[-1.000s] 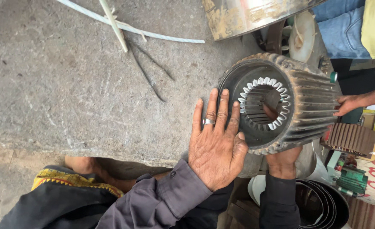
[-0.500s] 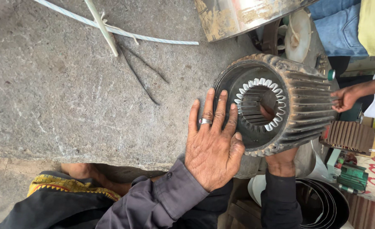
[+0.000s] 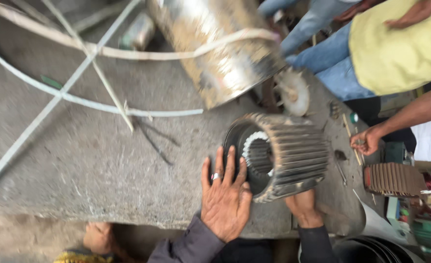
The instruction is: The person sits on the floor and uses a metal file to smooth small white rectangular pieces. They then insert these pieces into the slots of a cylindrical metal motor housing. The person repeats this process, filing and inserting the pieces one by one.
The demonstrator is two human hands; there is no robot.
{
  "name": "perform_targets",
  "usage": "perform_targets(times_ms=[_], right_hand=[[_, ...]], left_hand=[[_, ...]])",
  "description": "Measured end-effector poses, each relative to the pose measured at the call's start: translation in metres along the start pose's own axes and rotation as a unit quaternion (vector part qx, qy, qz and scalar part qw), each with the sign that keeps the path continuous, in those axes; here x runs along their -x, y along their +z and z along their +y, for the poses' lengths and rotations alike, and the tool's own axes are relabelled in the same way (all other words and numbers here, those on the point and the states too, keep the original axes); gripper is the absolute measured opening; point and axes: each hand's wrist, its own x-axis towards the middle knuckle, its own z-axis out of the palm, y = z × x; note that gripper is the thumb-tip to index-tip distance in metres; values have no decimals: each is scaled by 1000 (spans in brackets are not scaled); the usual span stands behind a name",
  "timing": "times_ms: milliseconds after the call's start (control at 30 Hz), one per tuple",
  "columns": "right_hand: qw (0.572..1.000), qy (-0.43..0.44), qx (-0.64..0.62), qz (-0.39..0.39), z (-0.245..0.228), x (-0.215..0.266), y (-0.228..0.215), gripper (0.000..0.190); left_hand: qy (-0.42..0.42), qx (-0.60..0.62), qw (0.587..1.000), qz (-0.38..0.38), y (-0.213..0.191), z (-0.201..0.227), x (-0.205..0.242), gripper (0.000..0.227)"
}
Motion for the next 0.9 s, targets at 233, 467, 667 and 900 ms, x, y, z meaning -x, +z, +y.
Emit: perform_targets(times_ms=[233,467,667,900], right_hand=[[975,-72,-167,128,49,25,-45,51],[985,-68,-84,135,38,56,-34,33],[985,-63,37,154,9,88,25,38],[970,-90,139,179,9,109,84,42]], left_hand=[[-36,-19,998,40,-4,21,24,66],[-15,84,996,31,-1,52,63,83],[-5,117,992,42,-14,28,47,87],[-5,125,992,12,-25,5,-11,99]])
